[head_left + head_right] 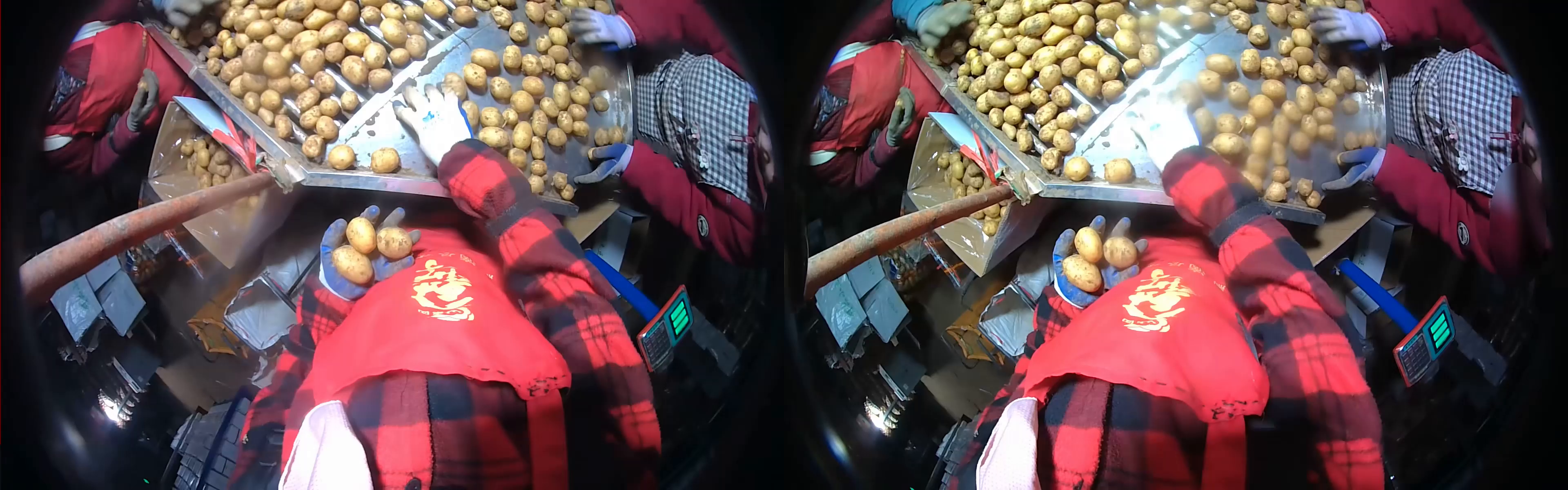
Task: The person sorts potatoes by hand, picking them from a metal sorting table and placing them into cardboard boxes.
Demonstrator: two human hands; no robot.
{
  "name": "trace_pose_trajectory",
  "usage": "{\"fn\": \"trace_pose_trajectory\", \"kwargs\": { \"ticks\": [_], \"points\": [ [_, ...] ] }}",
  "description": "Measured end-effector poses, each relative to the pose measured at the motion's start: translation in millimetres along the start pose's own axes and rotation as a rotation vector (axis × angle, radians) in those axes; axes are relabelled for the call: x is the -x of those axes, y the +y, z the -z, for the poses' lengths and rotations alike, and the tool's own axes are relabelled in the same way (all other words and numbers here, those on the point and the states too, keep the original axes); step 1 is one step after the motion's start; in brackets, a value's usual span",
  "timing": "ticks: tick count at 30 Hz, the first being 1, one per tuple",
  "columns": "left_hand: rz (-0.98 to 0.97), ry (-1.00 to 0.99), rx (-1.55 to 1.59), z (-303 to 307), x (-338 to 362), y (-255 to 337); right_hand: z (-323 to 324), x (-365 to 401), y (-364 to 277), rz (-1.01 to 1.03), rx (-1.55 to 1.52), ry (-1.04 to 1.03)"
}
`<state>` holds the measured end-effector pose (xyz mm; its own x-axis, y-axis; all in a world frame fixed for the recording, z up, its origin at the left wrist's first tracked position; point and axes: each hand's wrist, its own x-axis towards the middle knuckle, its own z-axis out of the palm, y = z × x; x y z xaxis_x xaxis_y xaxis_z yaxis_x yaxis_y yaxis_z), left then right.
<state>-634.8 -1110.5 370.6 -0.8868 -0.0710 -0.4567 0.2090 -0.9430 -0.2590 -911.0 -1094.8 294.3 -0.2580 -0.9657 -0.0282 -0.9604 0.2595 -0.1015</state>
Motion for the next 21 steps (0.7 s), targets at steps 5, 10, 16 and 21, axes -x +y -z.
{"fn": "trace_pose_trajectory", "kwargs": {
  "ticks": [5,10,16,21],
  "points": [
    [-0.085,0.000,0.031,20.9,24.2,6.1,49.0,49.6,-33.3,-0.051,-0.542,0.217],
    [-0.396,-0.141,0.119,83.1,89.1,73.5,95.6,34.4,-134.1,0.120,-1.469,-0.436],
    [-1.318,0.729,-1.952,81.5,182.4,220.2,67.1,-72.8,-320.8,0.027,-1.291,-0.231],
    [-1.049,0.769,-0.138,16.2,154.4,240.1,92.3,-21.1,-250.6,0.135,-1.154,-0.065]
  ]
}}
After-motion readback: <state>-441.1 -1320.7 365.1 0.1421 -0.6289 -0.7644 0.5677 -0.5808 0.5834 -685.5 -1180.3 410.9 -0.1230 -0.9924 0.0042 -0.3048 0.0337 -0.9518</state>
